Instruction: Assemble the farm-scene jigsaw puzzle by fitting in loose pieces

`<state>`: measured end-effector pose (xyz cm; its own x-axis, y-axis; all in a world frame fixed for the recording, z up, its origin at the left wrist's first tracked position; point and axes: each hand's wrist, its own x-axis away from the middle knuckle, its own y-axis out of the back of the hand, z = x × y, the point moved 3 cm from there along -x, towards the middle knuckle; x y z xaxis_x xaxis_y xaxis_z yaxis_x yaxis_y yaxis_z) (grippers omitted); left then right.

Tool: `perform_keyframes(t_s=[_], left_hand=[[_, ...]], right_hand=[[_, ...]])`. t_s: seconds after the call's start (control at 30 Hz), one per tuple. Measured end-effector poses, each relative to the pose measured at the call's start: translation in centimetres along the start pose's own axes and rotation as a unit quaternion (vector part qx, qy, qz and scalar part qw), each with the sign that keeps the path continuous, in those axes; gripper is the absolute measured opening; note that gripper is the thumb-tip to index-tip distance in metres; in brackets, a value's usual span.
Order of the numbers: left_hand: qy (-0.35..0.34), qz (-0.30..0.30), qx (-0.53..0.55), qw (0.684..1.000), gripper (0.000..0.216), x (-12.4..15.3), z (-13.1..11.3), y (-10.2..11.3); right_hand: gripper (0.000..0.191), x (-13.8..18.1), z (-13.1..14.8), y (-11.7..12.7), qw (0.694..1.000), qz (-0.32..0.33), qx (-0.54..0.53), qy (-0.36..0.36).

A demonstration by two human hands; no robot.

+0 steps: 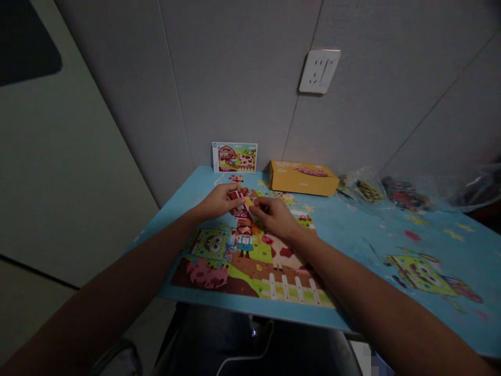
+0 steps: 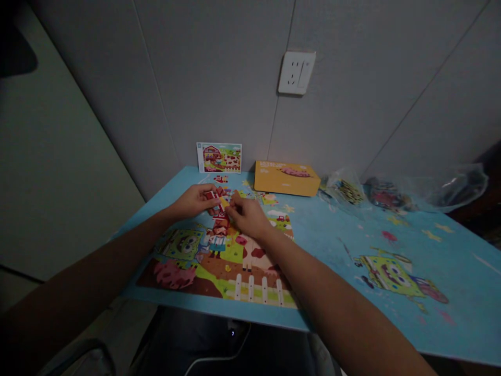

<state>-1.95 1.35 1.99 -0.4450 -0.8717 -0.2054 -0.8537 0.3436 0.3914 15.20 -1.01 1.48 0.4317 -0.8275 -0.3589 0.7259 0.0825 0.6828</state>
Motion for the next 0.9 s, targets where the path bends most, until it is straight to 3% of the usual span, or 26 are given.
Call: perform_keyframes(t_s=[0.2,0.4,0.5,0.63,0.8,0.9], left_hand=[[-0.03,-0.041,-0.119,0.992,0.022,0.2,-0.8,0.2],[-0.008,-0.064,-0.117,0.991,0.025,0.3,-1.0,-0.2],[-0.018,-0.08,-0.12,0.989,0.036,0.4,-0.7,-0.3],[-0.044,-0.085,-0.153,0.984,0.026,0.7,-0.4,-0.2],[-0.063,-0.088,-0.184,0.977,0.033,0.9,-0.8,0.0],[-0.032,-0.145,-0.171,0.974,0.034,0.8,-0.7,0.6]], right_hand=[[0.023,-0.1,-0.3,0.0,0.999,-0.037,-0.015,-0.016],[0.02,-0.2,-1.0,0.1,0.993,-0.073,-0.089,-0.026],[0.021,-0.2,-1.3,-0.1,0.99,-0.071,-0.114,-0.042],[0.023,-0.3,-1.7,-0.5,0.987,-0.064,-0.138,-0.058],[0.023,-0.4,-1.6,-0.6,0.99,-0.046,-0.123,-0.048],[0.021,-0.5,-1.4,-0.5,0.993,-0.025,-0.107,-0.05]])
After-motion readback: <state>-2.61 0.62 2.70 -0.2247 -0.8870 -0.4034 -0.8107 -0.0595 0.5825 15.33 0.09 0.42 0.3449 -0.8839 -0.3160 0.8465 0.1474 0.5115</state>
